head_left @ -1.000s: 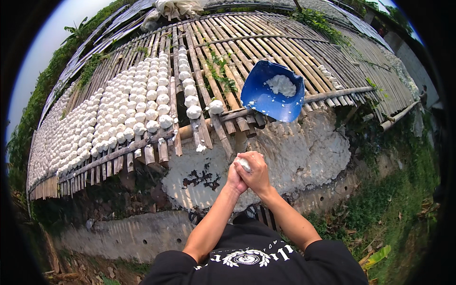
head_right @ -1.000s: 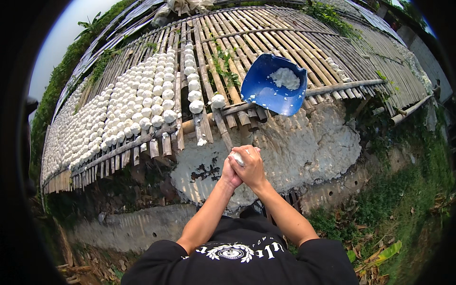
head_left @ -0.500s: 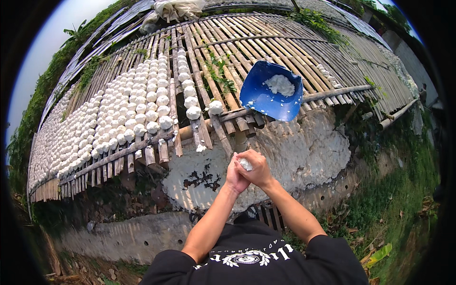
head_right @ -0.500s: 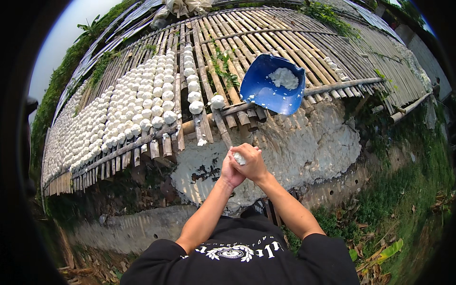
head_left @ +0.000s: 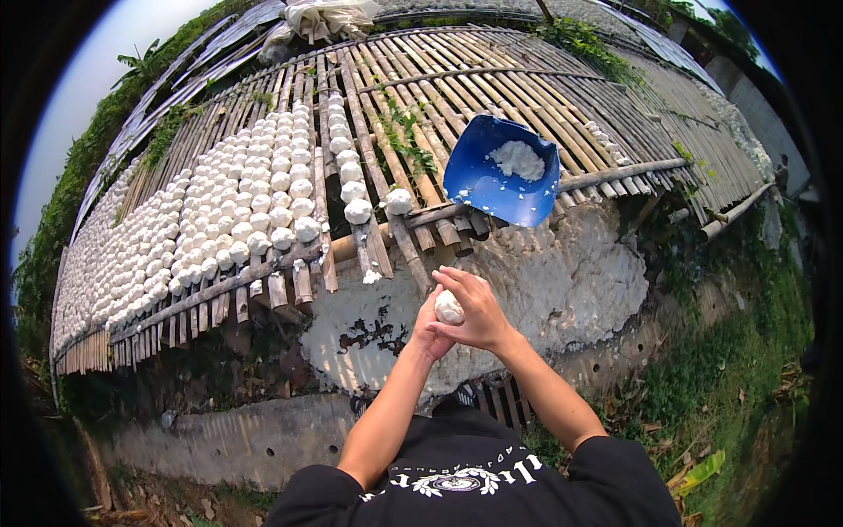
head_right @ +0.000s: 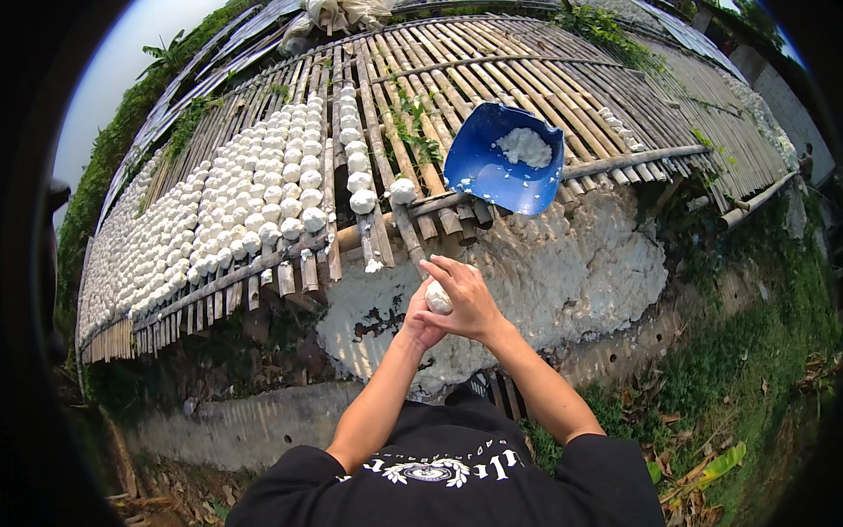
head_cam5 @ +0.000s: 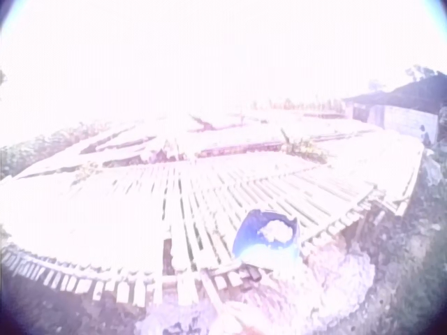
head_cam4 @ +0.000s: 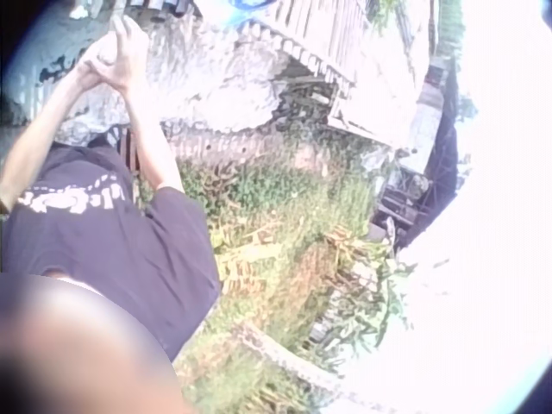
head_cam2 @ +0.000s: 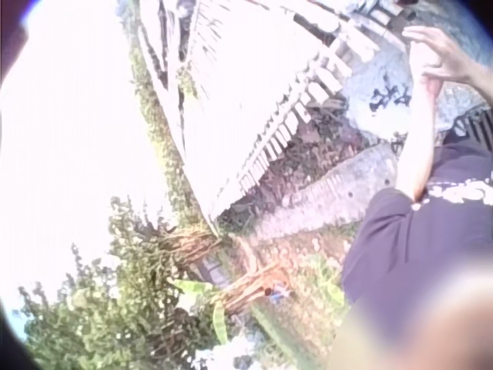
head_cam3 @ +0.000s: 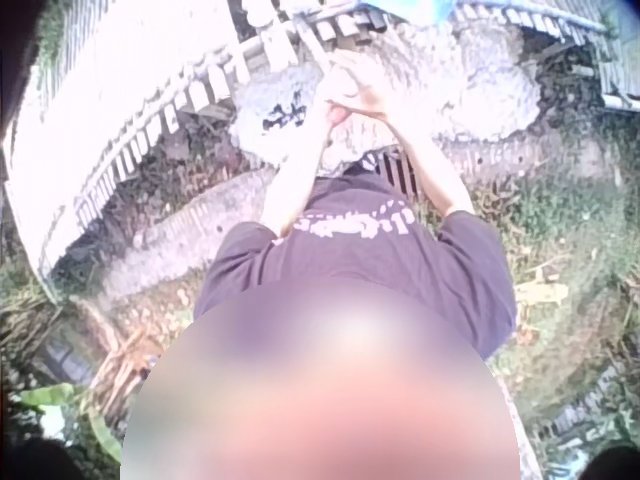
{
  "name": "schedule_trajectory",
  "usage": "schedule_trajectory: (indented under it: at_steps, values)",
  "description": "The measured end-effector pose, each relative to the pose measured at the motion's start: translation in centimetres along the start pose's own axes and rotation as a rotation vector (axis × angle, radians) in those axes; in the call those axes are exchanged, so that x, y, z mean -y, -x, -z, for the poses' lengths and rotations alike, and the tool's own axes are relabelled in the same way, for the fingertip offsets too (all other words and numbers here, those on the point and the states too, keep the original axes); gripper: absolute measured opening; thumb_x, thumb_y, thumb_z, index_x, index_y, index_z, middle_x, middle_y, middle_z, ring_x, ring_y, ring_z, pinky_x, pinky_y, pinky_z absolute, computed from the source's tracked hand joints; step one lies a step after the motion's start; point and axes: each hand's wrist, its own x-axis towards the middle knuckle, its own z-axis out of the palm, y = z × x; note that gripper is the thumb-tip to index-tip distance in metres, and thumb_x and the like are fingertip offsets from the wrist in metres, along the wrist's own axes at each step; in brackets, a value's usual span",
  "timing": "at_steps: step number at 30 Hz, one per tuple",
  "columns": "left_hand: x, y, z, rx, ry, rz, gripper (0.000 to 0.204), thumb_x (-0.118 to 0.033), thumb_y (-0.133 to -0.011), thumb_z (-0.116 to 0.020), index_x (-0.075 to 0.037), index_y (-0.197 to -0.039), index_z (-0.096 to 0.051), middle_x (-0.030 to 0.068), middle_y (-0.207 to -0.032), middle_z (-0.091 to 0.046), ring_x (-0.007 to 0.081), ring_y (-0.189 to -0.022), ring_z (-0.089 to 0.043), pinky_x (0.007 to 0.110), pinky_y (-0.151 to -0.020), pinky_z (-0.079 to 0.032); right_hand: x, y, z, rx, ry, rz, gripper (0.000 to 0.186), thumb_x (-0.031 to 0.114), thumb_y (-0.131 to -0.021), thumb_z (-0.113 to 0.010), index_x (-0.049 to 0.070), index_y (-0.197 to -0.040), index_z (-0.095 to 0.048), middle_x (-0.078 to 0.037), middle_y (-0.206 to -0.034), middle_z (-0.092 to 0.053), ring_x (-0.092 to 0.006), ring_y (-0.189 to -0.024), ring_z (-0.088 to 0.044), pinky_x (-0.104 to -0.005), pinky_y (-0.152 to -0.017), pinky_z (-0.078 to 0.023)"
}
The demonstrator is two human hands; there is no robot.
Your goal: The person repeatedly scoops white dough from a blue tray, rolls it into small balls by hand, and places them in neat rows on a bamboo drying rack. The person refills the tray from a larger pile of dough on the ground and continues shaping and arranging the balls.
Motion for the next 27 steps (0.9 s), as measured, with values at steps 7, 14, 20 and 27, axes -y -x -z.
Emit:
schedule_trajectory:
  at_steps: [7,14,20,27]
  values:
    - [0.3,1.0,-3.8,0.068,-0.027,-0.111,0.075,-0.064,-0.112,-0.026,-0.003,-0.145,-0.055,0.0242,-0.146,-0.061,0.0349,-0.139,-0.058,0.051,-0.118,-0.047,0.6,-0.6,-0.2,0.092,-0.226,-0.258,0.063,0.04,-0.08,-0.09,0.006,-0.129,-0.069,-0.018,-0.123,-0.072,-0.0395,-0.11,-0.071,-0.0444,-0.095,-0.056]
    - [0.2,1.3,-4.3,-0.11,-0.221,-0.288,0.054,-0.049,-0.112,-0.047,-0.009,-0.148,-0.047,0.0073,-0.131,-0.063,0.0211,-0.122,-0.06,0.035,-0.107,-0.049,2.0,-1.6,0.3,-0.059,-0.11,-0.1,0.041,0.024,-0.081,-0.087,0.006,-0.116,-0.074,-0.013,-0.106,-0.073,-0.0335,-0.098,-0.072,-0.0433,-0.084,-0.057]
    - [-2.0,-0.1,0.3,0.126,0.075,0.051,0.067,-0.064,-0.111,-0.035,-0.009,-0.141,-0.058,0.0108,-0.136,-0.068,0.0283,-0.121,-0.069,0.047,-0.105,-0.057,1.4,-2.3,0.6,0.093,-0.177,0.135,0.043,0.025,-0.081,-0.088,0.004,-0.116,-0.073,-0.016,-0.11,-0.074,-0.036,-0.102,-0.072,-0.0445,-0.089,-0.058]
    - [-2.3,0.4,0.4,0.167,0.12,0.132,0.055,-0.053,-0.113,-0.038,-0.01,-0.141,-0.058,0.0112,-0.132,-0.07,0.028,-0.12,-0.07,0.047,-0.103,-0.058,1.2,-2.3,1.3,0.272,-0.168,-0.182,0.045,0.03,-0.081,-0.087,0.005,-0.116,-0.072,-0.016,-0.112,-0.074,-0.0382,-0.102,-0.072,-0.0449,-0.088,-0.058]
